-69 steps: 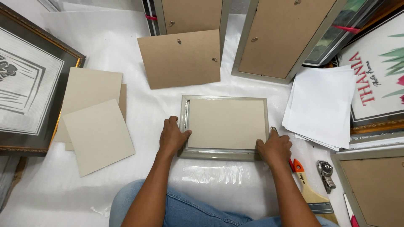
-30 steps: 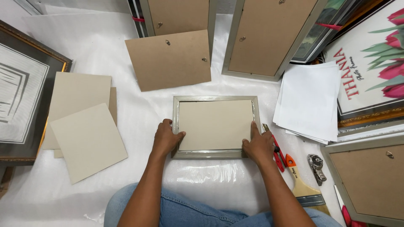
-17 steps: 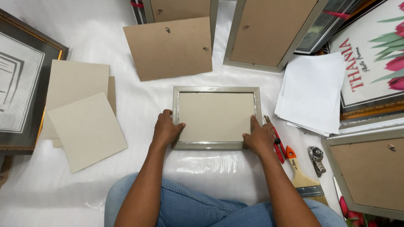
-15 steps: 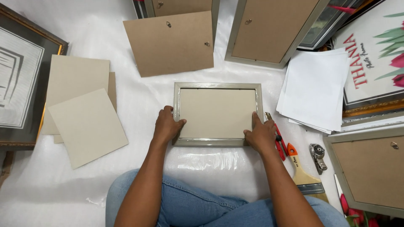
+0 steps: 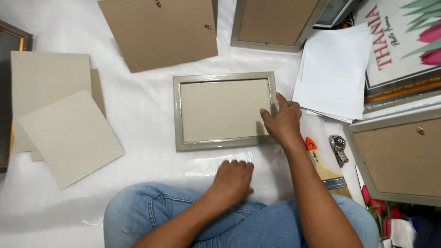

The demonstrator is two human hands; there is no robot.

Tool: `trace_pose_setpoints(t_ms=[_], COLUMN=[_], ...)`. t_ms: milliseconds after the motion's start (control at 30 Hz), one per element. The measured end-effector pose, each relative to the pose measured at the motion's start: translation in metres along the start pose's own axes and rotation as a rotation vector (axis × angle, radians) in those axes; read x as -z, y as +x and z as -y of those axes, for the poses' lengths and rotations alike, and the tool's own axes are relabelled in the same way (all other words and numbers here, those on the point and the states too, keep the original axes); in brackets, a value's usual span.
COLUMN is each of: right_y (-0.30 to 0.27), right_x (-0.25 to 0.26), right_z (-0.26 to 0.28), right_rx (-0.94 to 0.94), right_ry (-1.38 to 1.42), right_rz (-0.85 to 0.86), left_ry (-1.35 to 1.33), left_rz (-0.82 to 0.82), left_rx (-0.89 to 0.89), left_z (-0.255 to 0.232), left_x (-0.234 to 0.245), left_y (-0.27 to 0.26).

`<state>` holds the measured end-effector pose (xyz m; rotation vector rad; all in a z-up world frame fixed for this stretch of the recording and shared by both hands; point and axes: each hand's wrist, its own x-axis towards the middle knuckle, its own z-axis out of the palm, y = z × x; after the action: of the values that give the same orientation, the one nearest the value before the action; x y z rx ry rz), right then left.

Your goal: Assembling picture frames by cleaning the glass with a brush and inserting cardboard backings.

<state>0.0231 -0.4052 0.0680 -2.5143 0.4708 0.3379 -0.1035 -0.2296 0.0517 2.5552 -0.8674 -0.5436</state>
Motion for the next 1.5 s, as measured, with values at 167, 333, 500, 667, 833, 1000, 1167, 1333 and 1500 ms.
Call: trace_pose_setpoints(t_ms=[167,333,500,667,833,1000,1167,1333,1500], right_y=[-0.005,-0.007,-0.008,-0.010,-0.008,-0.008,-0.010,-0.008,-0.012], right_x=[-0.001,0.008,0.010,0.016,0.012,0.012,0.019,0.022,0.027], right_z=[0.001,0.010,0.006,0.006,-0.005,-0.007,-0.003,-0.002,0.000], right_rx=[0.005,-0.058,-0.006,0.002,0.066,0.077,0.067,0.068,0.090], right_ry=[0.047,0.029,0.078,0.123,0.209,0.205,0.242,0.249,0.288], right_rz=[0.043,0.085,0.059,0.060,0.037,0.037,0.025,0.026,-0.015], left_ry=[0.302,0.308,0.236,0.233,0.315,0.152,0.047,0.014,0.310], left_rz=[0.187,0.195,0.093,0.100,0.155,0.156,0.143,0.030,-0.233], left_rx=[-0.058,-0.101,-0.124,-0.098,-0.118,-0.103,0.045,0.191,0.198], left_z=[-0.008,0.002,0.008,0.015,0.014,0.008,0.023,0.066,0.120], left_x=[-0.062,-0.072,-0.072,-0.084,-0.091,-0.045,0.007,0.050,0.098], left_y=[-0.003,0.002,0.005,0.009,0.016,0.012,0.015,0.043,0.104])
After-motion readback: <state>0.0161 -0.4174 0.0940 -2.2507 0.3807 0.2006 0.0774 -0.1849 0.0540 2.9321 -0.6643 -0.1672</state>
